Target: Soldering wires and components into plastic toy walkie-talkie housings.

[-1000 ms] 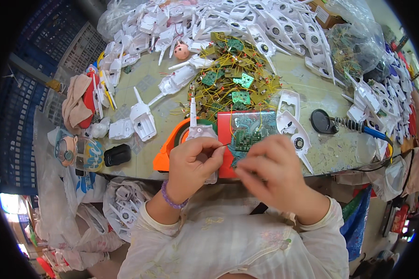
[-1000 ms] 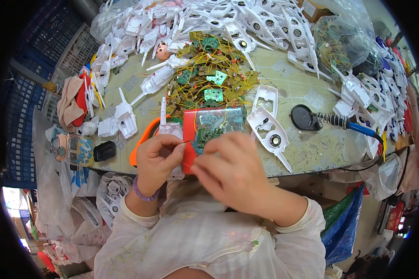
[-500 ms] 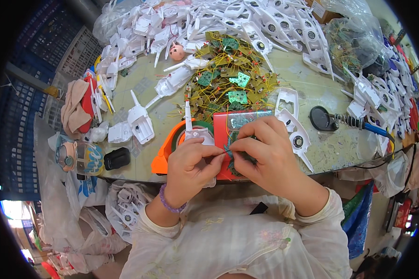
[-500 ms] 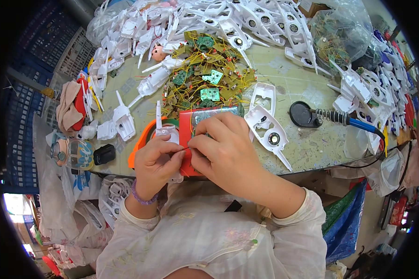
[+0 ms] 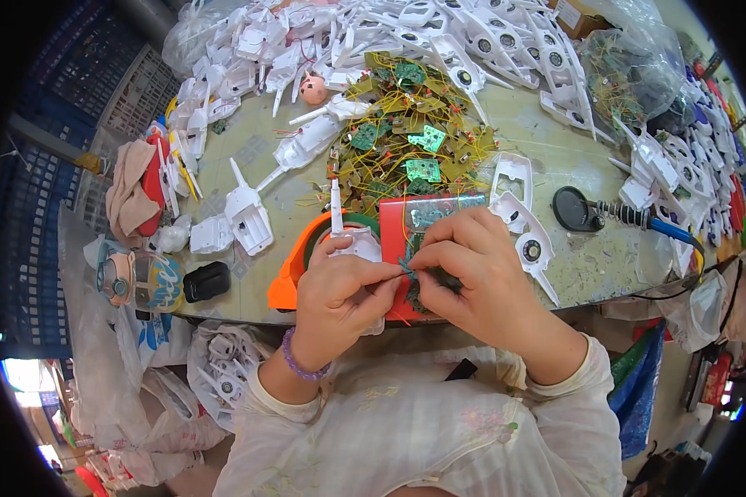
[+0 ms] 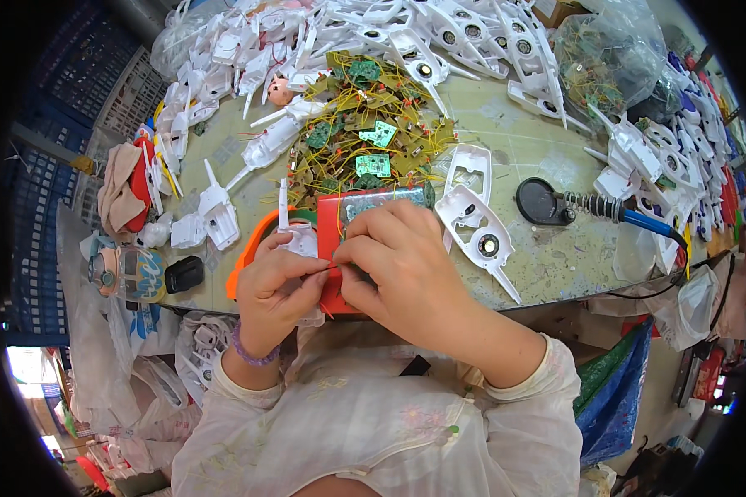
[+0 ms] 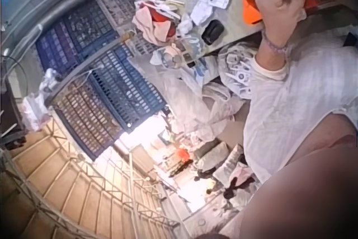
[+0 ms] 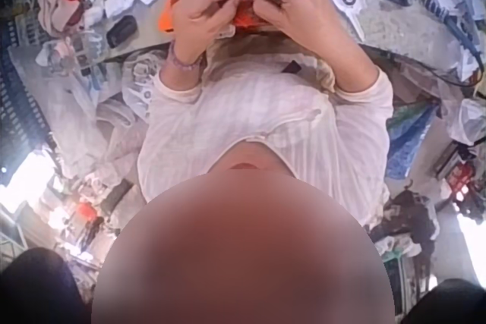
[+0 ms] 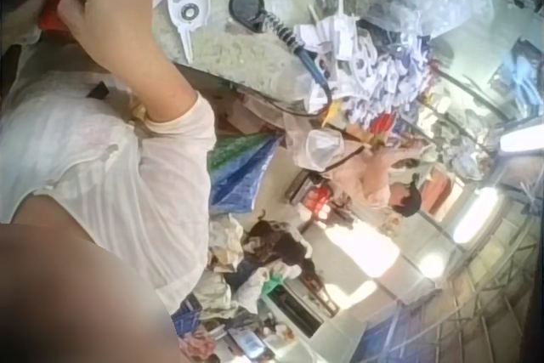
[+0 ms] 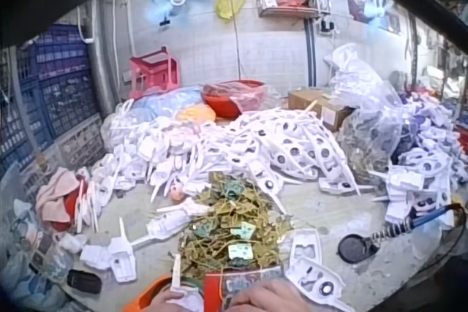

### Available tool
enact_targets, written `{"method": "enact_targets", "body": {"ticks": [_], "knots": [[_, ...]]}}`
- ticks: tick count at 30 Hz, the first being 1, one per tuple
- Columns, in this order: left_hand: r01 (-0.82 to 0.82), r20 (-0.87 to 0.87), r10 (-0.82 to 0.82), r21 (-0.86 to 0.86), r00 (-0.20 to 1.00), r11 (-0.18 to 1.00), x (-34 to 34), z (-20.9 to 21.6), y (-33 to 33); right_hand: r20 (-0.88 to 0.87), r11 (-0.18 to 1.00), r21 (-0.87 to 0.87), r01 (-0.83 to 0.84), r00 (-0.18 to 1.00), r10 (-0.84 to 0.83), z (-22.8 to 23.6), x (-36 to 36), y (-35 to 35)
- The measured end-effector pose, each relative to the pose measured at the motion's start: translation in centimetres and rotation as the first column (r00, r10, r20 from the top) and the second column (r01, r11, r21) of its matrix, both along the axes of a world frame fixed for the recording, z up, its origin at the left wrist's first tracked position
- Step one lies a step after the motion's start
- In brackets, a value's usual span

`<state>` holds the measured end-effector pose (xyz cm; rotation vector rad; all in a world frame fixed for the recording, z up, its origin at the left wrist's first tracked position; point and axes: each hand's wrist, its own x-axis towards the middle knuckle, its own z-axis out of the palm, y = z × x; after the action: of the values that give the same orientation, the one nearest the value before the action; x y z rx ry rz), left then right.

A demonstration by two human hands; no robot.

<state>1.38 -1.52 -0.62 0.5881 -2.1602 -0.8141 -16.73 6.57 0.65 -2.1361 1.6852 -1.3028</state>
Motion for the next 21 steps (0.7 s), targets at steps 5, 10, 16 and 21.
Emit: {"method": "enact_targets", "body": {"ticks": [5,10,16,21], "knots": [[-0.007,0.001,0.007,-0.019,1.0,1.0,0.05,-0.1,-0.03,0.006,1.0,-0.008,0.015,1.0,-0.015,0.28,0.19,0.06],[-0.014,-0.021,0.014,-0.005,1.0,1.0,-0.02,-0.29,0.12,0.019,1.0,0.001,0.023,1.0,-0.023,0.17,0.22,0.23],[0.01,-0.005,-0.01,-0.009,1.0,1.0,0.01,-0.1,0.17,0.01,1.0,0.012,0.009,1.0,-0.009,0.16,0.15,0.2],[0.023,0.028,-0.023,0.003,0.999,1.0,0.24,0.05,0.07,-0.026,1.0,-0.001,-0.024,0.999,0.024,0.34,-0.35,0.34]]}}
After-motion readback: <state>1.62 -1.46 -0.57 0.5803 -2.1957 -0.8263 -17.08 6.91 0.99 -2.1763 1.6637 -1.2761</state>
